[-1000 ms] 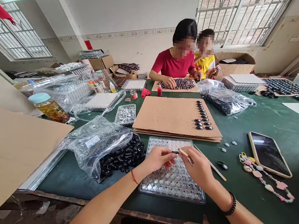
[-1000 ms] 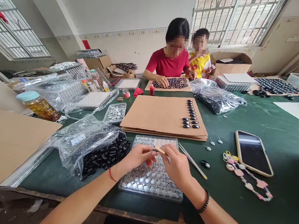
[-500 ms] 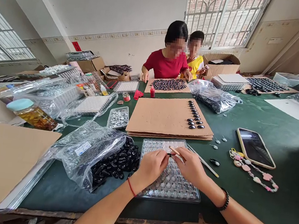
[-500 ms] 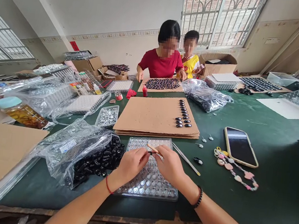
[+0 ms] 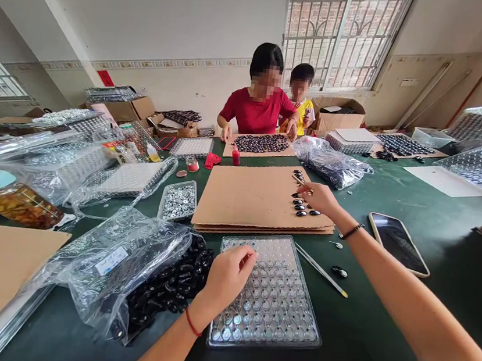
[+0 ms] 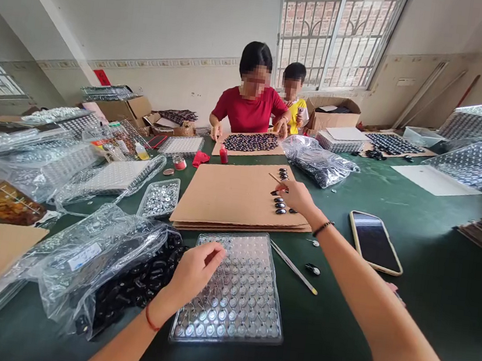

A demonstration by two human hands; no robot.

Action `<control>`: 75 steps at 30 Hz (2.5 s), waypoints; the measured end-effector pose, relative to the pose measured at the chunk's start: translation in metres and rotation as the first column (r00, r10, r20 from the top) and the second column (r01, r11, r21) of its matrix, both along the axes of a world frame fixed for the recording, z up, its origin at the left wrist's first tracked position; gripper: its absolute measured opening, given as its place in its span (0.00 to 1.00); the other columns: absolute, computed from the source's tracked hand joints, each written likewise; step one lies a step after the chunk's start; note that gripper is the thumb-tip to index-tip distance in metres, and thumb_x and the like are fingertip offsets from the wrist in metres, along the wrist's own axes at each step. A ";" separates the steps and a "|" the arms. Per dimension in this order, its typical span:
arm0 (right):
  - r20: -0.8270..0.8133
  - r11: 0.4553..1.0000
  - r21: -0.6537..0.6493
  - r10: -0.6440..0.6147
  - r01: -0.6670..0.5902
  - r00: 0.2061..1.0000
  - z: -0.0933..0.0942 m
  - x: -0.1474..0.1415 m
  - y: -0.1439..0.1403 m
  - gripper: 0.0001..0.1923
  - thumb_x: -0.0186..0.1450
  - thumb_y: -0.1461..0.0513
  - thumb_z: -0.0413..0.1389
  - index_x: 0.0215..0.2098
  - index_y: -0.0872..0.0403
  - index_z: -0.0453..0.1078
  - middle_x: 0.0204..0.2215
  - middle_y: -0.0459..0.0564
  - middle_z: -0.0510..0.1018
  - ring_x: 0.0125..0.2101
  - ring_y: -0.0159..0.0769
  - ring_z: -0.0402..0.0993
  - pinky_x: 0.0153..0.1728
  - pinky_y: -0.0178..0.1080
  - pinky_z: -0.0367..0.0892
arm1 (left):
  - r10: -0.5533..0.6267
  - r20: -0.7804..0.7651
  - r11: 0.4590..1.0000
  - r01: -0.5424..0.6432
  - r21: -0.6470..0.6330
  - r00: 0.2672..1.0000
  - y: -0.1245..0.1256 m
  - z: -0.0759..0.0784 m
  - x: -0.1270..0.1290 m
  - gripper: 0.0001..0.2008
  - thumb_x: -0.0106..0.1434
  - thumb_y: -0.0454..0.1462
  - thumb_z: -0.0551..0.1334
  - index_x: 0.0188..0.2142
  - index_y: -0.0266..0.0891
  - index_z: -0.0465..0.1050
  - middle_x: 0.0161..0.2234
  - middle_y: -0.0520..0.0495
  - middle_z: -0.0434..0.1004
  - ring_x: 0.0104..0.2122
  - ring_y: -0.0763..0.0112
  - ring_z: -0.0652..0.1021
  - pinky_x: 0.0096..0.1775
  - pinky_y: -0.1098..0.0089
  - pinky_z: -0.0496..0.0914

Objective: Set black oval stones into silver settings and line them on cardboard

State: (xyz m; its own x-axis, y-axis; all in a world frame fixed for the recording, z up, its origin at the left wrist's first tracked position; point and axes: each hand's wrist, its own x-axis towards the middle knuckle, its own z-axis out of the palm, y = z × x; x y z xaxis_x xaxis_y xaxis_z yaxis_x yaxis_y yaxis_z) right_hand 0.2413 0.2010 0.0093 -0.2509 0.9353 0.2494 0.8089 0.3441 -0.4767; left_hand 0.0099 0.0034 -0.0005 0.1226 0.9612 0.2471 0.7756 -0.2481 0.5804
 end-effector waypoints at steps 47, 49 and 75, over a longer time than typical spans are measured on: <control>-0.317 0.902 0.196 0.429 -0.384 0.846 -0.033 -0.039 -0.158 0.16 0.66 0.60 0.38 0.30 0.55 0.64 0.24 0.48 0.70 0.25 0.32 0.67 0.27 0.34 0.61 | -0.058 0.081 0.998 0.060 -0.028 0.995 -0.005 -0.010 0.006 0.15 0.62 0.44 0.49 0.44 0.40 0.64 0.33 0.49 0.72 0.26 0.73 0.71 0.31 0.73 0.63; -0.301 0.869 0.212 0.493 -0.447 0.816 -0.031 -0.044 -0.166 0.14 0.66 0.61 0.39 0.32 0.55 0.64 0.25 0.48 0.70 0.25 0.32 0.67 0.27 0.34 0.61 | -0.075 0.084 0.997 0.078 -0.029 0.994 -0.005 -0.012 0.008 0.16 0.62 0.45 0.48 0.43 0.39 0.64 0.34 0.48 0.71 0.27 0.72 0.70 0.32 0.72 0.63; -0.645 0.981 0.107 0.193 -0.162 0.740 -0.035 -0.052 -0.177 0.15 0.65 0.56 0.44 0.28 0.55 0.65 0.22 0.48 0.73 0.15 0.28 0.65 0.18 0.32 0.61 | 0.198 0.834 0.906 0.228 -0.356 0.516 0.005 -0.008 0.007 0.18 0.49 0.43 0.63 0.37 0.34 0.69 0.30 0.46 0.74 0.27 0.73 0.74 0.33 0.68 0.69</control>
